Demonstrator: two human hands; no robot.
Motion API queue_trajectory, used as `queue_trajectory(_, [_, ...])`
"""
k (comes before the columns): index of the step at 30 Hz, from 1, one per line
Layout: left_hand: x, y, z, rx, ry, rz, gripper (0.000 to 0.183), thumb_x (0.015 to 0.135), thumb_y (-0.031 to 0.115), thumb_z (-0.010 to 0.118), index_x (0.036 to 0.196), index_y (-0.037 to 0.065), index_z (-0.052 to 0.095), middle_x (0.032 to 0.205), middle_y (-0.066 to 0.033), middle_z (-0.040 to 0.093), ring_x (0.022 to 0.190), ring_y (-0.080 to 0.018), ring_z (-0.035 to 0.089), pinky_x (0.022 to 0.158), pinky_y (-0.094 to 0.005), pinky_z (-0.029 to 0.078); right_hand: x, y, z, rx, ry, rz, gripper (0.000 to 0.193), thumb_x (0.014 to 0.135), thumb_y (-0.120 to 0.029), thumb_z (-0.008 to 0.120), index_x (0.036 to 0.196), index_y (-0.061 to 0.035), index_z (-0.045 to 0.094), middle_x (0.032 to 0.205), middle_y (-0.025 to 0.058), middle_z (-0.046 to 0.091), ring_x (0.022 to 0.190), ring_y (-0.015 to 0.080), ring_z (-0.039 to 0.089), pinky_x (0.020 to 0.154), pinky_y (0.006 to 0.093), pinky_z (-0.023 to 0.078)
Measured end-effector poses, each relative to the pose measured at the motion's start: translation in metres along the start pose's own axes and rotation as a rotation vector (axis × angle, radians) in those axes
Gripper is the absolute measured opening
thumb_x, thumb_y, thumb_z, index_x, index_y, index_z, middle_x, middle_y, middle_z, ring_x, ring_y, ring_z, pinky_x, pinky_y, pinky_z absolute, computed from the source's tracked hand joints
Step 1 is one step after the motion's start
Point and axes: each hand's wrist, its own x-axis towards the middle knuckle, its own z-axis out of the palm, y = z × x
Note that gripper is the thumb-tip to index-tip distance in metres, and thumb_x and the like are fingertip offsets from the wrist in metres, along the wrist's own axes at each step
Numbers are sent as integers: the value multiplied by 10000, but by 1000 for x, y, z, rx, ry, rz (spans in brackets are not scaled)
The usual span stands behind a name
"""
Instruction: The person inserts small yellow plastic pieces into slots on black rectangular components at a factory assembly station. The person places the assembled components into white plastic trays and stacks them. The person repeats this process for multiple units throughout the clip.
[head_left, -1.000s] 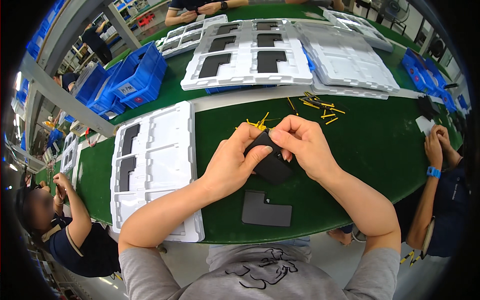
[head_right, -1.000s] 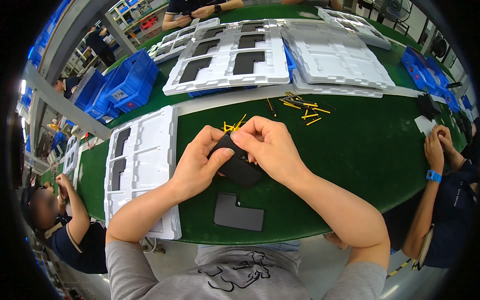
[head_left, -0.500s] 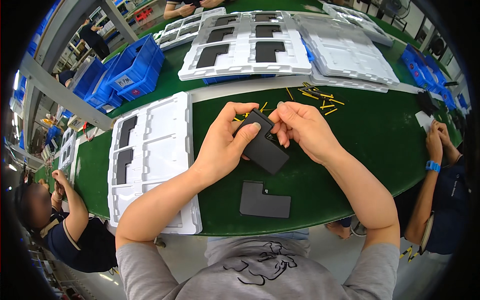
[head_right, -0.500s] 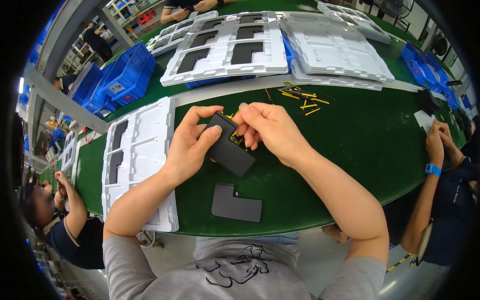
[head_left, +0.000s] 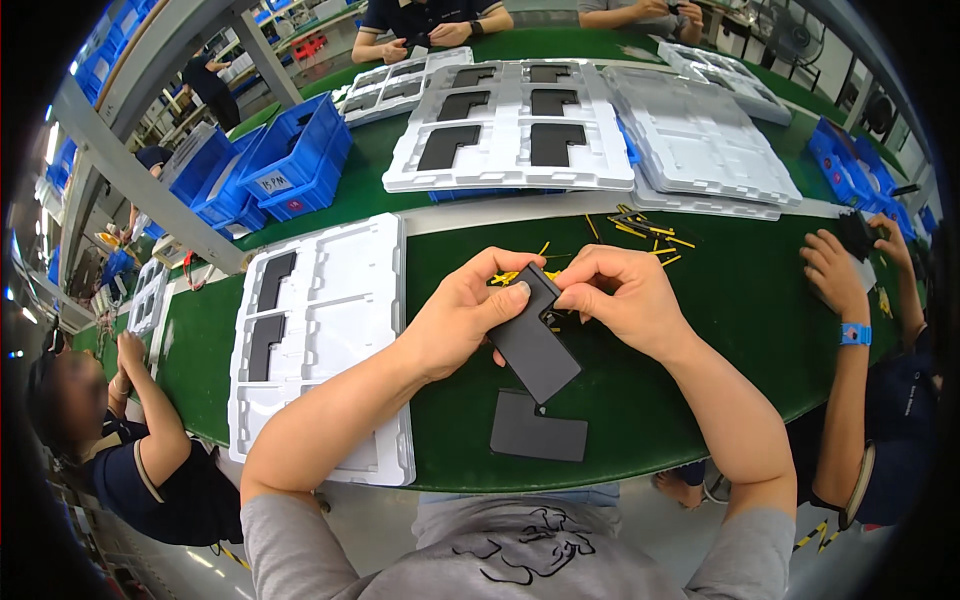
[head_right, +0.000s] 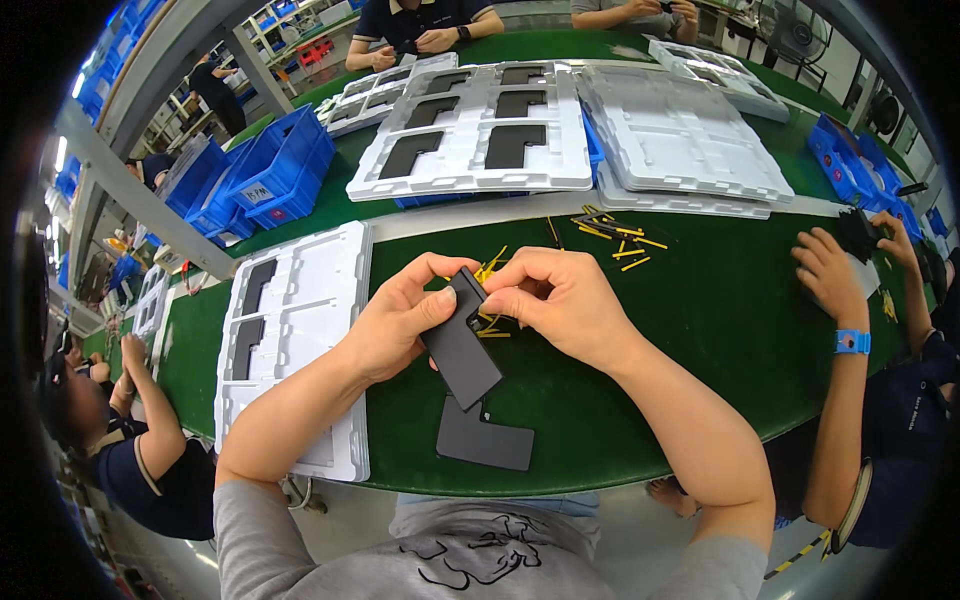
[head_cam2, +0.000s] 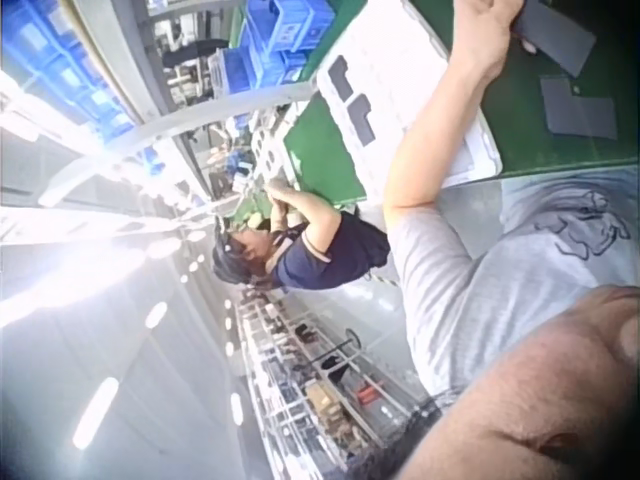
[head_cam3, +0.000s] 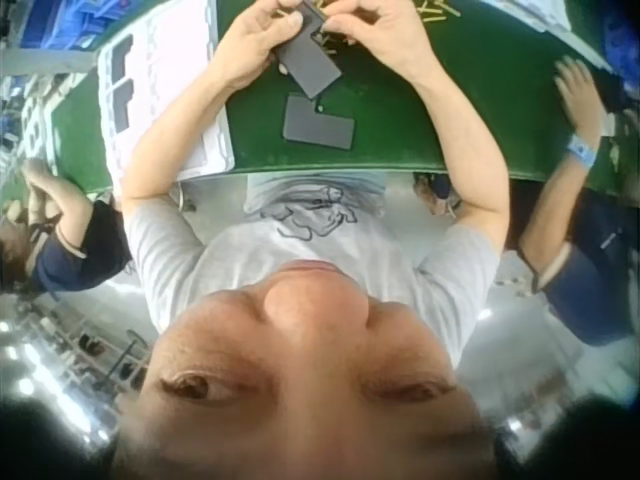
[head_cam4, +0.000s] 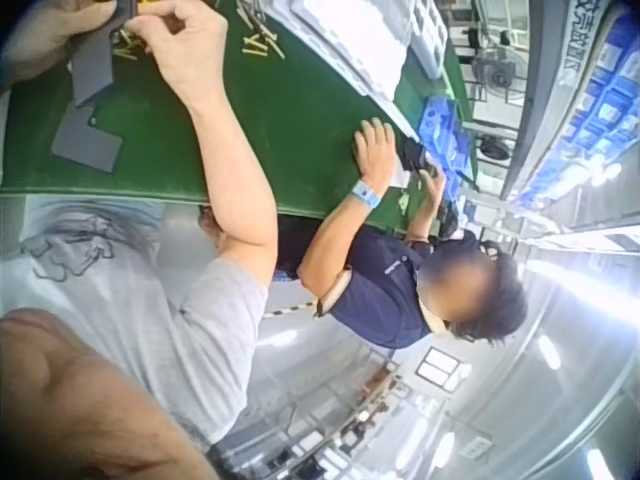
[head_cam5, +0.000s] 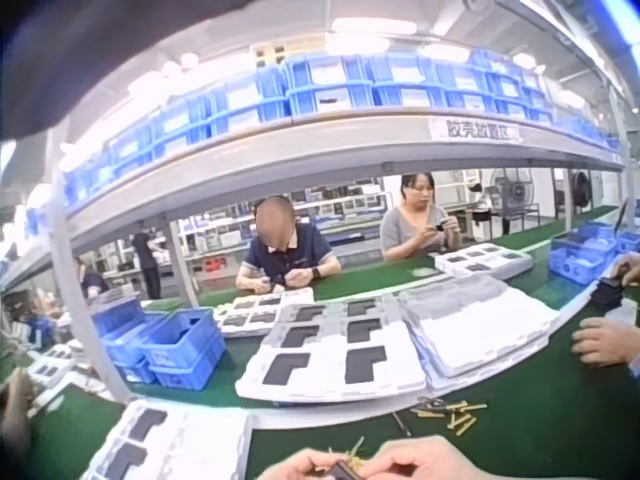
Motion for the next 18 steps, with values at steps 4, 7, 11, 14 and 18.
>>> queue_trajectory(4, [2,13,2,-7,44,-27,410,949,232,573,1316,116,431,1016,-34,607,766,-91,626,501,-255,512,5,-7,-15,43,-49,195,131,890,-143,643,882,-16,675,757,17,646,611,45,547,545,212,445])
queue_trajectory(7, [-6,44,-5,-26,118,48,497,912,129,581,1377,122,404,1094,-59,583,816,-124,634,542,-260,537,11,-7,-42,-220,-58,247,193,880,-204,646,865,-13,666,743,38,650,644,85,577,583,239,472])
queue_trajectory(11, [-33,66,-37,219,182,84,566,894,38,543,1430,102,377,1216,-88,548,876,-146,619,638,-266,539,7,3,-63,-640,-172,316,195,780,-152,737,839,-2,627,730,34,623,669,108,570,608,267,467])
queue_trajectory(14, [-76,61,-75,369,379,43,572,895,22,534,1440,53,364,1278,-105,528,977,-150,583,798,-298,499,5,-1,-57,-766,-265,387,233,714,-182,784,821,-32,641,744,61,647,711,182,621,653,321,483])
queue_trajectory(18, [-165,40,-126,173,638,150,356,924,86,561,1265,10,493,1106,-113,613,980,-174,621,891,-297,494,4,-4,-51,-899,-334,423,191,736,-213,760,785,-57,662,782,96,681,792,277,654,692,395,495])
